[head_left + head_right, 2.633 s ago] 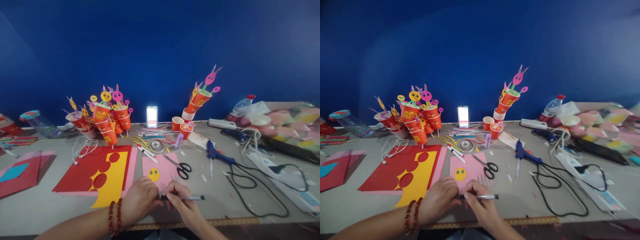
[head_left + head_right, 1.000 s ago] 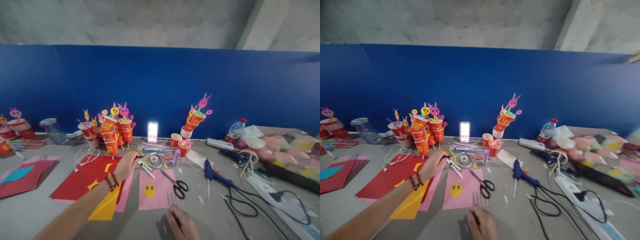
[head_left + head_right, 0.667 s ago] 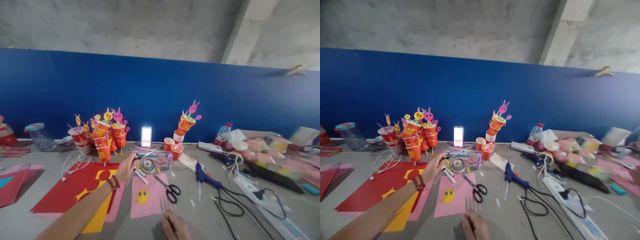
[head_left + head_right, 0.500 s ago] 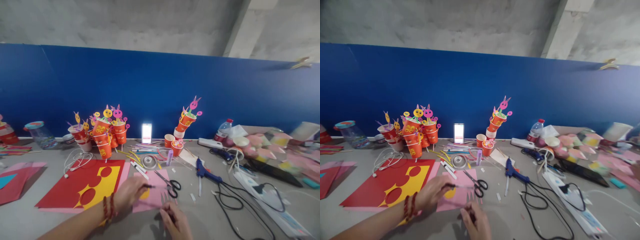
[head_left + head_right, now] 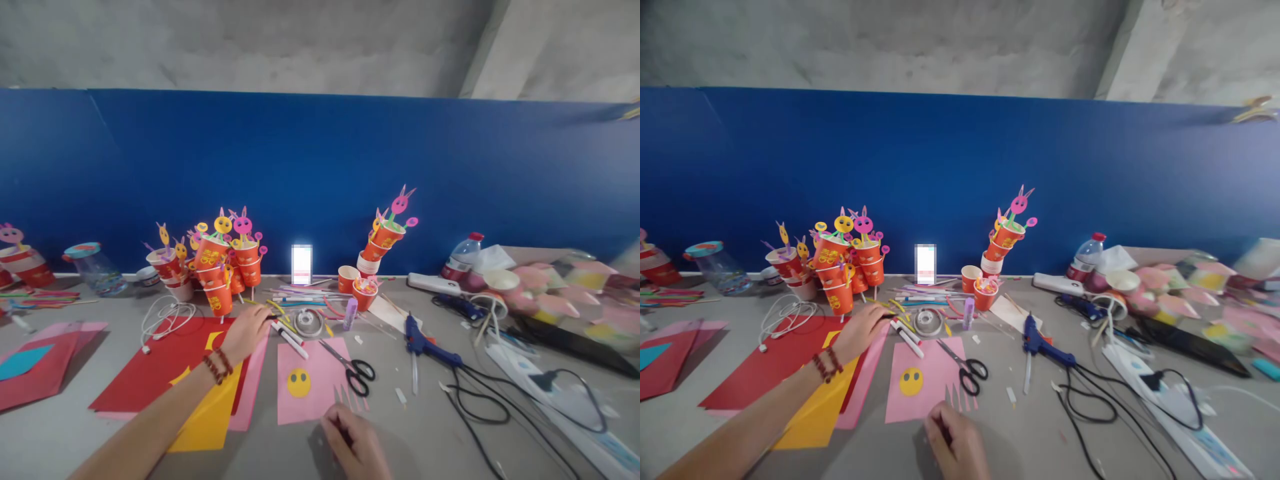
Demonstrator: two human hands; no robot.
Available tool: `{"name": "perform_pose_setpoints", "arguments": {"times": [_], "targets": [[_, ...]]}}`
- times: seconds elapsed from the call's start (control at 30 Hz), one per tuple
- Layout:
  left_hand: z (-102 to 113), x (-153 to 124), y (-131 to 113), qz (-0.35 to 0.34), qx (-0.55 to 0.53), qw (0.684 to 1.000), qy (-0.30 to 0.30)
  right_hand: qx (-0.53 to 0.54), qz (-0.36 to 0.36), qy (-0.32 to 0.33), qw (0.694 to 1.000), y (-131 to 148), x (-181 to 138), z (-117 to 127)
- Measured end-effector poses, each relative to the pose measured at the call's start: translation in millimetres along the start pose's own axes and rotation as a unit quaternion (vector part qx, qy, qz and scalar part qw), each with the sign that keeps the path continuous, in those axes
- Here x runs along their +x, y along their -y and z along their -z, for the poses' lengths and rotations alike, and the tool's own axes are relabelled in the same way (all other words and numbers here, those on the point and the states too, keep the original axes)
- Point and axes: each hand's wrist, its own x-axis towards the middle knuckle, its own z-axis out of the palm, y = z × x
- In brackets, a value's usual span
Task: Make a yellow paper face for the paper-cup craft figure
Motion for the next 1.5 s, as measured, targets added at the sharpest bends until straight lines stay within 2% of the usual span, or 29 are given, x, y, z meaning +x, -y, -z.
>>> {"name": "perform_pose_setpoints", "arguments": {"times": [0.1, 0.2, 0.33, 0.47, 0.77, 0.87, 0.93, 1.03, 1.13, 1.2, 1.33, 1.4, 1.5], "targets": [[-3, 21, 21, 0.039, 0.009, 0.999, 0.001, -0.032, 0.012, 0.016, 0.999, 1, -1, 2], [-14, 28, 23, 0.059, 0.002, 0.998, 0.006, -0.042, 0.01, 0.033, 0.999, 7, -2, 7], [-25, 16, 14, 0.068, -0.023, 0.997, 0.006, -0.038, -0.006, 0.028, 0.999, 14, -4, 11], [-23, -3, 9, 0.054, -0.053, 0.997, 0.013, -0.039, -0.008, 0.029, 0.999, 15, -5, 10], [-19, -14, 21, 0.066, -0.112, 0.991, -0.024, -0.054, -0.016, 0.042, 0.998, 9, -3, 9], [-17, -16, 11, 0.059, -0.145, 0.987, -0.039, -0.048, -0.013, 0.04, 0.998, 6, -3, 10], [-10, -21, -3, 0.044, -0.169, 0.984, -0.034, -0.017, -0.02, 0.044, 0.999, 9, -1, 11], [2, -35, -36, 0.005, -0.2, 0.98, 0.005, 0.089, -0.052, 0.036, 0.994, 22, 8, 13], [10, -51, -71, -0.051, -0.237, 0.965, 0.104, 0.193, -0.086, 0.028, 0.977, 39, 24, 10], [10, -61, -89, -0.063, -0.226, 0.962, 0.142, 0.241, -0.114, 0.034, 0.963, 46, 33, 4], [3, -80, -107, -0.018, -0.178, 0.964, 0.196, 0.29, -0.138, 0.02, 0.947, 45, 31, -9], [1, -88, -111, 0.01, -0.196, 0.95, 0.244, 0.297, -0.141, 0.031, 0.944, 40, 23, -12], [4, -96, -115, 0.046, -0.281, 0.913, 0.293, 0.301, -0.158, 0.056, 0.939, 37, 13, -11]]}}
